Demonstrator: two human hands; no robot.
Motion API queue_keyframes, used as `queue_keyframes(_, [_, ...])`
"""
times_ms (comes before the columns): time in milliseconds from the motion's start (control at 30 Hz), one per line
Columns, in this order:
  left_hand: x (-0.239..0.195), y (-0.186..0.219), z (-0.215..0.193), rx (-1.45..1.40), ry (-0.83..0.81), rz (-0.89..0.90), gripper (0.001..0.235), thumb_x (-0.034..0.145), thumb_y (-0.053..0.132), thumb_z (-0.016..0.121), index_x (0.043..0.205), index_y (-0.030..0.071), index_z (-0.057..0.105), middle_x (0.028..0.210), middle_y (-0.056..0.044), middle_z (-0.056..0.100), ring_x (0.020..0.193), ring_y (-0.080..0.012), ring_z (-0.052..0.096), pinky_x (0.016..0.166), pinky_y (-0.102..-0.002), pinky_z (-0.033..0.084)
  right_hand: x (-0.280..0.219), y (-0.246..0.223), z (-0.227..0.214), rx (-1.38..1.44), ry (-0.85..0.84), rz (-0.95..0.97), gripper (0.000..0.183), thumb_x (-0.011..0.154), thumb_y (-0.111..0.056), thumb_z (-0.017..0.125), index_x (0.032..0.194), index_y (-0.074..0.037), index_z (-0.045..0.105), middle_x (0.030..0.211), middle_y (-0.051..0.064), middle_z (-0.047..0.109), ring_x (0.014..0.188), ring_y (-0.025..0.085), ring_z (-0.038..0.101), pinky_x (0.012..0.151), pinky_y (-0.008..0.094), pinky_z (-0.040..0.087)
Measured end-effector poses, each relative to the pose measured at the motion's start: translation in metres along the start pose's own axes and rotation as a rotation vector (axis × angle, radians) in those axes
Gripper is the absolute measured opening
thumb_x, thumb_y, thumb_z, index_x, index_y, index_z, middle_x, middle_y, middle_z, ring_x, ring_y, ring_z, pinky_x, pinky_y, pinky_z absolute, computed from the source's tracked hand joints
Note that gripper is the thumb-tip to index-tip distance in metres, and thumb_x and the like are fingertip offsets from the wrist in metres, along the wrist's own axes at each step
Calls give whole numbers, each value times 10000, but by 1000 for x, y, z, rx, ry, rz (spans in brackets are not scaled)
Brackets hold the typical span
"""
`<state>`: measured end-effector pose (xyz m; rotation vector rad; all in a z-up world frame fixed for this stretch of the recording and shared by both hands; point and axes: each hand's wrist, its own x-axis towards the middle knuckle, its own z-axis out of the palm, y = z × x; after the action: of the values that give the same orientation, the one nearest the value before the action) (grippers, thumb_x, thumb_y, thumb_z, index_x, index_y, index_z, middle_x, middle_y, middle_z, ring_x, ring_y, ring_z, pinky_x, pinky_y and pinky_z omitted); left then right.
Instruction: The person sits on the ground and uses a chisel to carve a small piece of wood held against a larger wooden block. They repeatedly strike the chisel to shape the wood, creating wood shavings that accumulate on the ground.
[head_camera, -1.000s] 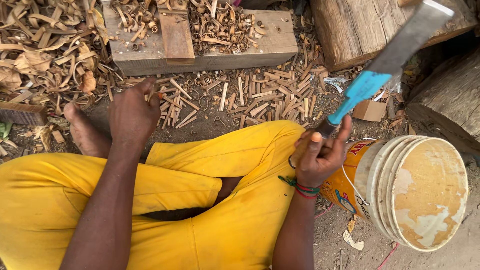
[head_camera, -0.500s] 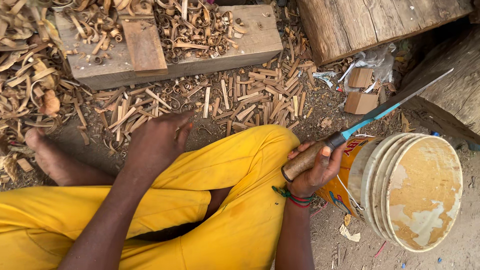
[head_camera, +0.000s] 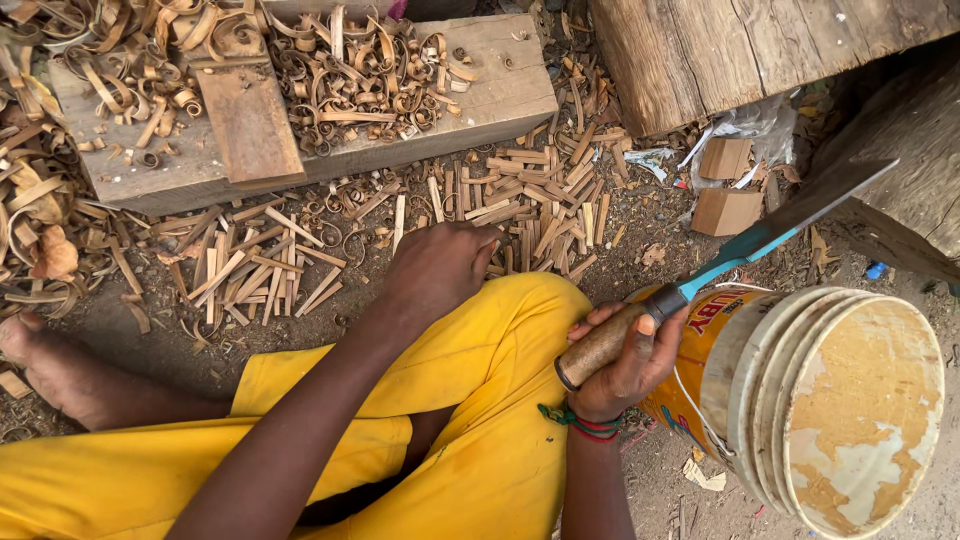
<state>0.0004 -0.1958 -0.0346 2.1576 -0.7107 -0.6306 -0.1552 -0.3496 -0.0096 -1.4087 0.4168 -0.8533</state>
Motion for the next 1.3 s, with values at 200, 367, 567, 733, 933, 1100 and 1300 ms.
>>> queue_keyframes(200, [65,-10,27,58,-41,-97,298,1004,21,535,1252,62,697,880,-236,736,647,-266,726,566,-395,640,5,0,2,22,-7,26,647,1079,-334,604,1586,-33,337,859,127,594,733,175,625,613,331,565])
queue_keyframes(367, [115,-14,51,284,204,61,442,842,-180,606,1230,7,700,1171,-231,701,866,-320,750,705,-399,662,5,-1,3,-56,-29,33,597,1097,-363,588,1516,19,400,833,148,608,652,177,610,591,304,547])
queue_keyframes(567, [138,-22,64,461,126,65,465,790,-87,703,1249,-24,661,1401,-220,582,1179,-338,655,907,-412,621,8,2,2,-20,-27,58,517,1096,-339,591,1428,14,413,832,161,605,646,185,606,582,305,542])
queue_keyframes(733, [140,-26,64,252,164,-6,477,882,-68,665,1346,24,614,1312,-230,620,1073,-341,685,874,-434,618,9,1,4,-14,-19,86,527,1096,-349,588,1435,13,412,839,157,608,652,183,611,588,305,545])
queue_keyframes(933, [125,-21,48,-118,64,-202,634,912,-163,563,1475,128,546,1151,-229,703,738,-234,742,708,-369,654,10,-1,5,-37,-49,67,547,1096,-364,587,1456,8,410,826,147,606,631,176,605,587,308,551])
queue_keyframes(1100, [96,-28,44,-402,158,-124,449,903,5,687,1322,168,682,1206,-124,752,750,-132,747,685,-282,662,10,-2,4,-46,-74,63,581,1102,-358,571,1509,14,385,827,144,607,625,172,606,582,312,552])
queue_keyframes(1300, [52,-23,0,-789,10,-281,513,927,43,633,1389,265,613,1246,-71,717,909,-108,743,763,-215,683,9,-2,3,-20,-72,70,619,1102,-345,563,1561,10,348,838,146,607,645,180,610,592,316,547])
